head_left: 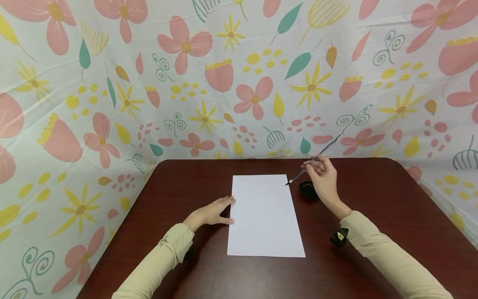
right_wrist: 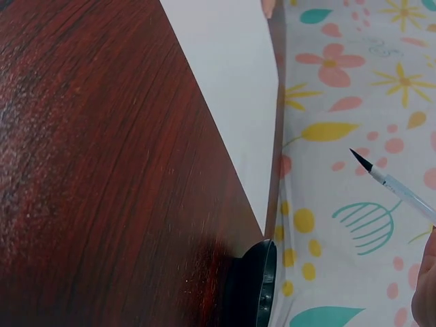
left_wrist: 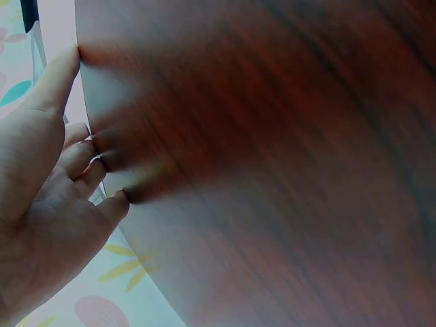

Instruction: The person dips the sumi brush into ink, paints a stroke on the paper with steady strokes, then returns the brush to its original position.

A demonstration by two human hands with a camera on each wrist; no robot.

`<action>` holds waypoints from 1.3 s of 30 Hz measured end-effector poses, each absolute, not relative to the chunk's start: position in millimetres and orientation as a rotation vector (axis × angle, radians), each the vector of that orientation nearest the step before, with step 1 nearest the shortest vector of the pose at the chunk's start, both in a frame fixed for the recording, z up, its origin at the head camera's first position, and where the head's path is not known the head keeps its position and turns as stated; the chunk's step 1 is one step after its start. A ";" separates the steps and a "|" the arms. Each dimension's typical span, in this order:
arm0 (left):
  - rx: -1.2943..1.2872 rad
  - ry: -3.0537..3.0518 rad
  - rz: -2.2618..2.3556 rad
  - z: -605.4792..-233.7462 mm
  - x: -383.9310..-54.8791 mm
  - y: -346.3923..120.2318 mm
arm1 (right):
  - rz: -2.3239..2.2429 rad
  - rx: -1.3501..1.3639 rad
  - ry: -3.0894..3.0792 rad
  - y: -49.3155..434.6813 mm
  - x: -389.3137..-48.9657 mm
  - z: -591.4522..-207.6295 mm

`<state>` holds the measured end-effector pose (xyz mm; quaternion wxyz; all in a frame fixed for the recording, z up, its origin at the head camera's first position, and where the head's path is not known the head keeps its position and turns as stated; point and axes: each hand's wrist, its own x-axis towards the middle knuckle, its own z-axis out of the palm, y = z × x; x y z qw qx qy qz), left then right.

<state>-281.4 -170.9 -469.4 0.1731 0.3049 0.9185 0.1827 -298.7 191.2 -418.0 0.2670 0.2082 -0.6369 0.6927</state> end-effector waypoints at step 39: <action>0.862 2.590 0.529 -469.2 -280.5 -171.7 | 1.681 0.603 -1.910 171.6 -296.9 -417.6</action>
